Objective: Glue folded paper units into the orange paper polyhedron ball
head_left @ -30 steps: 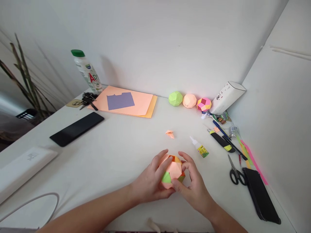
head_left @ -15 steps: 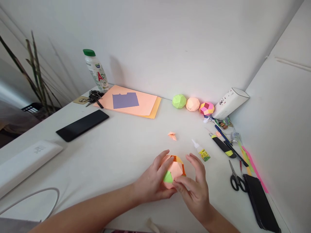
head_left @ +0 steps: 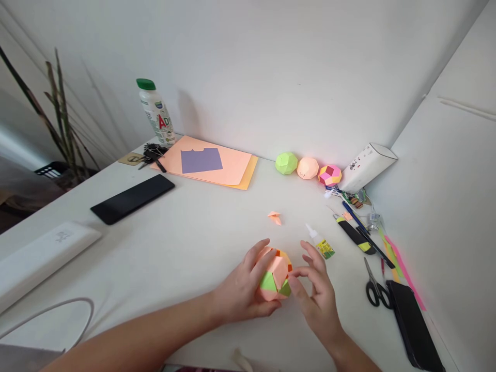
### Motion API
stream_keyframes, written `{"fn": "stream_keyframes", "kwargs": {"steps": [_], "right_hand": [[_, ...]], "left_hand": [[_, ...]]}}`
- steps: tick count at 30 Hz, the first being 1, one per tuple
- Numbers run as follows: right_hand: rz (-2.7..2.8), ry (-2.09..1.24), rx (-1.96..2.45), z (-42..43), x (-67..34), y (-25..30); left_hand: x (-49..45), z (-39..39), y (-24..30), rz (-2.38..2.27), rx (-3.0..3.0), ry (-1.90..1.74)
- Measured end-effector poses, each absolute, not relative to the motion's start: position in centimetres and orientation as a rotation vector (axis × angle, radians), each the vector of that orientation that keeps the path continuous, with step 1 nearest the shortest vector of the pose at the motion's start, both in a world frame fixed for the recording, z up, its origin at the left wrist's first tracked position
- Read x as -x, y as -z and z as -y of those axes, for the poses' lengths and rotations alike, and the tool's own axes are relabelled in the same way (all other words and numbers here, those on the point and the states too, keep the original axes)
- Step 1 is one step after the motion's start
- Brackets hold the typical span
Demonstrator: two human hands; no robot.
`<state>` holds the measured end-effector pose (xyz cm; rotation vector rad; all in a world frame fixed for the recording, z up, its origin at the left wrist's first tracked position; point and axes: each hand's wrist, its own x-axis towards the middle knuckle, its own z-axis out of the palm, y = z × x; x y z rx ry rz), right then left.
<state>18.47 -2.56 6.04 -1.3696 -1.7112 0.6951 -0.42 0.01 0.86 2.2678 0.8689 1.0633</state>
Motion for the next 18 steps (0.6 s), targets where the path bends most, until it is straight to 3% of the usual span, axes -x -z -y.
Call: {"fn": "stream_keyframes", "kwargs": {"steps": [11, 18], "right_hand": [[1.489, -1.241, 1.414, 2.39, -18.10, -6.66], [1.422, -1.294, 1.350, 2.21, -17.88, -6.30]], "left_hand": [[0.24, 0.26, -1.11, -0.933, -2.296, -0.999], [0.09, 0.44, -1.43, -0.974, -2.337, -1.003]]}}
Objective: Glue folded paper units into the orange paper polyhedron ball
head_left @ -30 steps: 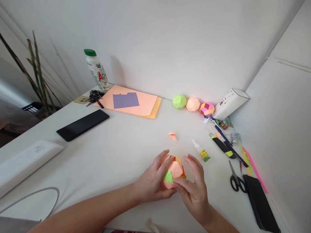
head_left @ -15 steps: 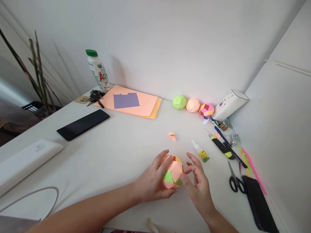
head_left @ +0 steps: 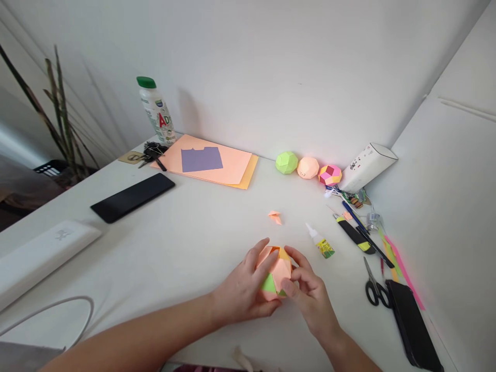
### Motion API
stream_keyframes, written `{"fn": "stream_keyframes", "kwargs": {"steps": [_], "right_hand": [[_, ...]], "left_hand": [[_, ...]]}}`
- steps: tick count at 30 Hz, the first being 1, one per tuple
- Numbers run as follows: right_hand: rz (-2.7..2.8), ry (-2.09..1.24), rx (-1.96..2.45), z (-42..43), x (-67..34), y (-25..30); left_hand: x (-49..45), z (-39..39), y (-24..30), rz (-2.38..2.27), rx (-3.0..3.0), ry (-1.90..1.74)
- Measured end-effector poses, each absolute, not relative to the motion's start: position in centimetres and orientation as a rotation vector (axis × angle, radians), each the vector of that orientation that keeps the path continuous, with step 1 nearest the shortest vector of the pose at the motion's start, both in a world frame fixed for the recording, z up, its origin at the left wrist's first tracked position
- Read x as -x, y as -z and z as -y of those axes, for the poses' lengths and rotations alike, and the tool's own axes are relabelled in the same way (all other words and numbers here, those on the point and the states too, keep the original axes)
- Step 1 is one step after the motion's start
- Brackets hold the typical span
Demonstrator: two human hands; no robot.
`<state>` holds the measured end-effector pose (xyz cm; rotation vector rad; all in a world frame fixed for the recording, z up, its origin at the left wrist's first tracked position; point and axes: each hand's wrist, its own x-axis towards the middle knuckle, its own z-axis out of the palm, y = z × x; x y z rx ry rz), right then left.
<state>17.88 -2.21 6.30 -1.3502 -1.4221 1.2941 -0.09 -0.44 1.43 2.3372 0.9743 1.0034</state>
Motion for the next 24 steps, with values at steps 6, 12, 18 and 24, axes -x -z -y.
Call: {"fn": "stream_keyframes", "kwargs": {"steps": [6, 12, 18, 24], "right_hand": [[1.437, -1.264, 1.337, 2.2, -17.8, -6.1], [1.485, -1.259, 1.349, 2.1, -17.9, -6.3], [1.512, -1.271, 1.347, 2.0, -18.0, -6.6], [1.433, -1.486, 1.263, 1.7, -17.8, -7.4]], "left_hand": [[0.1, 0.5, -1.4, -0.975, -2.343, -1.022], [0.0, 0.5, -1.6, -0.991, -2.358, -1.017], [0.0, 0.5, -1.5, -0.991, -2.369, -1.013], [0.1, 0.5, -1.3, -0.990, -2.395, -1.006]]}}
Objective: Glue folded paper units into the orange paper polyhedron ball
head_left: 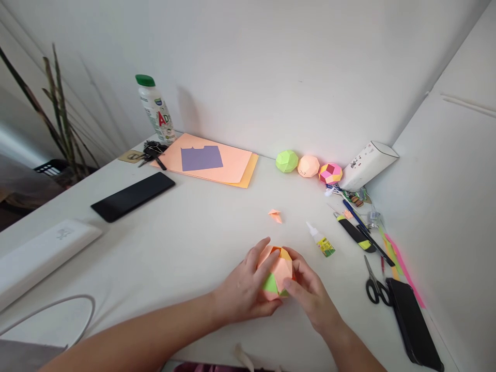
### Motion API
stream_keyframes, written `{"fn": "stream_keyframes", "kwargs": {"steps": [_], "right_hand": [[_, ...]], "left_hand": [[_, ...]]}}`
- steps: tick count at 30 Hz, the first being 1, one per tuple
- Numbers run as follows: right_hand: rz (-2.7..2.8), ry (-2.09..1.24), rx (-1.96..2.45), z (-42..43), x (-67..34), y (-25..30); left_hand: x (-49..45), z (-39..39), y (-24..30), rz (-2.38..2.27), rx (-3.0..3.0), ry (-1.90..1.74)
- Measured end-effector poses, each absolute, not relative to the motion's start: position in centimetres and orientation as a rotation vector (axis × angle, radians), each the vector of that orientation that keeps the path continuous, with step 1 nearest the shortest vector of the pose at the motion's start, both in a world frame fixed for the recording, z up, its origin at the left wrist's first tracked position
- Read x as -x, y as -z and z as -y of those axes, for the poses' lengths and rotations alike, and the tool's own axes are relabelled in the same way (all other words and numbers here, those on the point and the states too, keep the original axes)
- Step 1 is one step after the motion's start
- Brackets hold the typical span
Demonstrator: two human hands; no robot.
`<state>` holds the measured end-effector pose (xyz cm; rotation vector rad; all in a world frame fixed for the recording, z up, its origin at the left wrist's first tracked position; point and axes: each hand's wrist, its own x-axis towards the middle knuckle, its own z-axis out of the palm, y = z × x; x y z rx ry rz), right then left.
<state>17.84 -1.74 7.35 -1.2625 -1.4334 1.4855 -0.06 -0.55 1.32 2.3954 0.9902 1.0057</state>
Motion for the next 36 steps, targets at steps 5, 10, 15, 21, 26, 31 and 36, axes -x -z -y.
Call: {"fn": "stream_keyframes", "kwargs": {"steps": [5, 10, 15, 21, 26, 31, 36], "right_hand": [[1.384, -1.497, 1.222, 1.5, -17.9, -7.1], [1.380, -1.516, 1.199, 1.4, -18.1, -6.8], [1.372, -1.540, 1.185, 1.4, -18.2, -6.8], [1.357, -1.578, 1.180, 1.3, -18.1, -7.0], [1.389, -1.606, 1.162, 1.1, -17.9, -7.4], [1.413, -1.652, 1.156, 1.1, -17.7, -7.9], [1.397, -1.740, 1.204, 1.0, -17.6, -8.6]], "left_hand": [[0.1, 0.6, -1.3, -0.994, -2.404, -1.008], [0.0, 0.6, -1.4, -1.012, -2.398, -1.013], [0.0, 0.7, -1.4, -1.028, -2.404, -0.998], [0.0, 0.8, -1.5, -1.026, -2.396, -0.995], [0.0, 0.8, -1.7, -1.032, -2.390, -0.992], [-0.1, 0.8, -1.6, -1.024, -2.397, -1.019], [-0.1, 0.8, -1.4, -1.027, -2.409, -1.059]]}}
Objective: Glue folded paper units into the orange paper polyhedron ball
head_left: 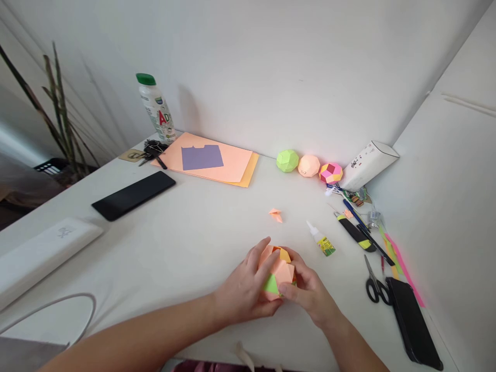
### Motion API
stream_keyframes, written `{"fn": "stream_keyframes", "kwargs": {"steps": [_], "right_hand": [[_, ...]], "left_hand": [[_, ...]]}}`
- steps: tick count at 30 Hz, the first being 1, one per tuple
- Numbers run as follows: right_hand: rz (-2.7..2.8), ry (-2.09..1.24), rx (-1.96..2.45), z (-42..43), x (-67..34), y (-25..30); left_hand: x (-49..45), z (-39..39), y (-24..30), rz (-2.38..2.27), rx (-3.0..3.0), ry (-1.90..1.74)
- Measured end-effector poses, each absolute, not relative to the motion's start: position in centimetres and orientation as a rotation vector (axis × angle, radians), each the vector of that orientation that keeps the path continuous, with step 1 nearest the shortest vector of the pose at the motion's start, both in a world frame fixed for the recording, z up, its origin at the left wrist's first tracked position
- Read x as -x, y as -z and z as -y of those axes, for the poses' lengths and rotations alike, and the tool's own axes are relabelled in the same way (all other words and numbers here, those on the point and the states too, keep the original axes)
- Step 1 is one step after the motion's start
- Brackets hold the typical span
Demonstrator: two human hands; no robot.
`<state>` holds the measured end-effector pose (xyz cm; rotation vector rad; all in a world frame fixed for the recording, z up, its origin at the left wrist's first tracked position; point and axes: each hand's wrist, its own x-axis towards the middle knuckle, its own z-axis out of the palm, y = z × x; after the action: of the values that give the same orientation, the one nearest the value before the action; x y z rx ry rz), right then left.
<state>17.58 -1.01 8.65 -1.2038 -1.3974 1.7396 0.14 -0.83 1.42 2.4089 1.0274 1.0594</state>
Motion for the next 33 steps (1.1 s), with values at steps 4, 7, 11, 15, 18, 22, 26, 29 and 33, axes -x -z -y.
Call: {"fn": "stream_keyframes", "kwargs": {"steps": [4, 7, 11, 15, 18, 22, 26, 29, 33], "right_hand": [[1.368, -1.756, 1.224, 1.0, -17.5, -8.7], [1.364, -1.742, 1.226, 1.0, -17.5, -8.4], [1.412, -1.729, 1.236, 1.1, -17.6, -8.1], [1.487, -1.684, 1.220, 1.1, -17.8, -7.9], [1.519, -1.662, 1.239, 1.1, -18.0, -7.7], [1.492, -1.663, 1.261, 1.3, -17.9, -7.4], [1.422, -1.633, 1.257, 1.5, -17.5, -6.8], [1.421, -1.616, 1.246, 1.6, -17.2, -6.4], [1.503, -1.584, 1.251, 1.6, -17.6, -6.6]], "left_hand": [[-0.1, 0.9, -1.5, -1.027, -2.413, -1.045], [-0.1, 0.9, -1.5, -1.026, -2.417, -1.045], [-0.1, 0.8, -1.4, -1.027, -2.419, -1.044], [-0.2, 0.8, -1.4, -1.031, -2.420, -1.059], [-0.2, 0.8, -1.4, -1.029, -2.434, -1.078], [-0.3, 0.8, -1.4, -1.033, -2.464, -1.096], [-0.3, 0.8, -1.5, -1.053, -2.490, -1.112], [-0.3, 0.8, -1.5, -1.053, -2.497, -1.115], [-0.1, 0.7, -1.5, -1.023, -2.464, -1.095]]}}
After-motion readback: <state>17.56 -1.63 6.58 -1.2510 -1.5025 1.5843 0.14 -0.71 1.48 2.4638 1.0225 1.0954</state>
